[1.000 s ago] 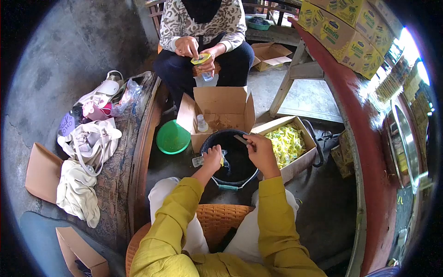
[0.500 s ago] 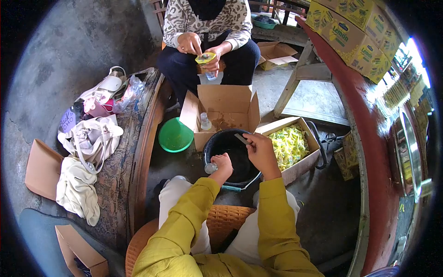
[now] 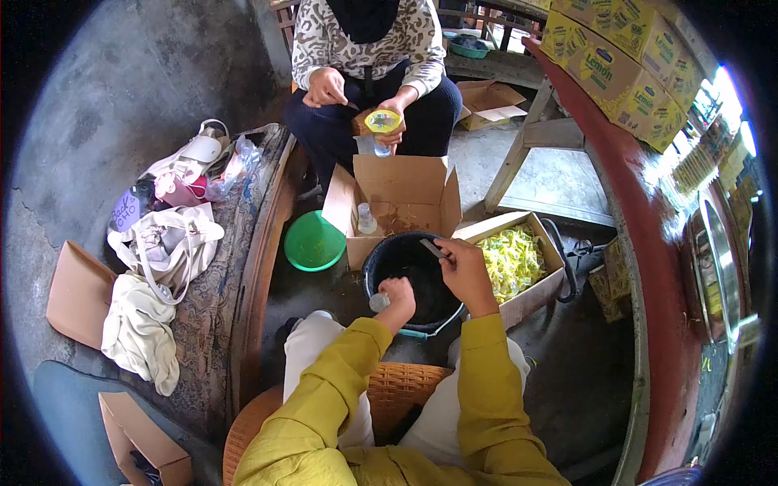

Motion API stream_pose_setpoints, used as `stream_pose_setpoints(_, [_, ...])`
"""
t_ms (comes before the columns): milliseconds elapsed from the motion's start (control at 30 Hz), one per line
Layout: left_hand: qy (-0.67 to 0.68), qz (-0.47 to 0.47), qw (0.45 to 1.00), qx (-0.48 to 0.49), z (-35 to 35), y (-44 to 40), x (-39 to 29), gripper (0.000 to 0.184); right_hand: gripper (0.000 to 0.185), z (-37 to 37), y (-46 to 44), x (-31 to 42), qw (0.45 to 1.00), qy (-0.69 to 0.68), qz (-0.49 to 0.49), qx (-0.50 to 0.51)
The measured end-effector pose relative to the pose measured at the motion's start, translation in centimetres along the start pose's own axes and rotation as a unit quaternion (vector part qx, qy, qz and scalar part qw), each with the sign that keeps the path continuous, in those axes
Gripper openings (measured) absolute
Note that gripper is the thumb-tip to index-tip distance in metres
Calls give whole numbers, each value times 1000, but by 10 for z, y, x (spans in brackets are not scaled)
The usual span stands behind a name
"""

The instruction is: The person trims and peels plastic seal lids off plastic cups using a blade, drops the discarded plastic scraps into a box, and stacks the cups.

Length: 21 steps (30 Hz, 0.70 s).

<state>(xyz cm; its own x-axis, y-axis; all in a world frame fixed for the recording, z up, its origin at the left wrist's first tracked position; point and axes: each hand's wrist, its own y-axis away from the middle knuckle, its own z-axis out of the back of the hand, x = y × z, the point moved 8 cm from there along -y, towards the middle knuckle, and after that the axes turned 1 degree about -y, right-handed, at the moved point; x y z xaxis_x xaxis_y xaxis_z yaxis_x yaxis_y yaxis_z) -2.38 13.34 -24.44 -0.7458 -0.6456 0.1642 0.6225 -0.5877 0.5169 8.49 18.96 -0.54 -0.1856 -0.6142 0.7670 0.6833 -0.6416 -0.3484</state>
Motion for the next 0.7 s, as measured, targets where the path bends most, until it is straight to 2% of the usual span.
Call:
stream_pose_setpoints(33, [-105, -45, 991, 70, -13, 10, -4, 29, 32, 1, 0, 1, 1000, 8, 2, 1])
stream_pose_setpoints(100, [-104, -14, 991, 82, -10, 14, -1, 29, 32, 1, 0, -1, 1000, 1, 3, -1])
stream_pose_setpoints(200, [-108, -56, 992, 25, -6, 6, -11, 30, 31, 2, 0, -3, 1000, 3, -2, -4])
stream_pose_setpoints(300, [-122, -96, 984, 91, -16, 9, -11, 31, 32, 5, -1, -3, 1000, 4, 1, -10])
stream_pose_setpoints(333, [-48, -55, 997, 5, 1, 12, -10, 31, 32, 7, 0, -3, 1000, 4, 1, -11])
stream_pose_setpoints(433, [-123, -85, 985, 84, 1, 28, -12, 33, 32, 15, -1, -4, 999, 14, 11, -27])
stream_pose_setpoints(467, [-75, -92, 992, 44, -12, 7, -14, 34, 32, 17, -1, -8, 999, 0, -8, -33])
stream_pose_setpoints(600, [-133, -105, 979, 113, -6, 24, -5, 28, 36, 24, 0, -12, 999, 3, -7, -50])
stream_pose_setpoints(700, [-105, -161, 981, 3, 7, 29, -11, 25, 35, 28, 2, -11, 999, 15, -9, -52])
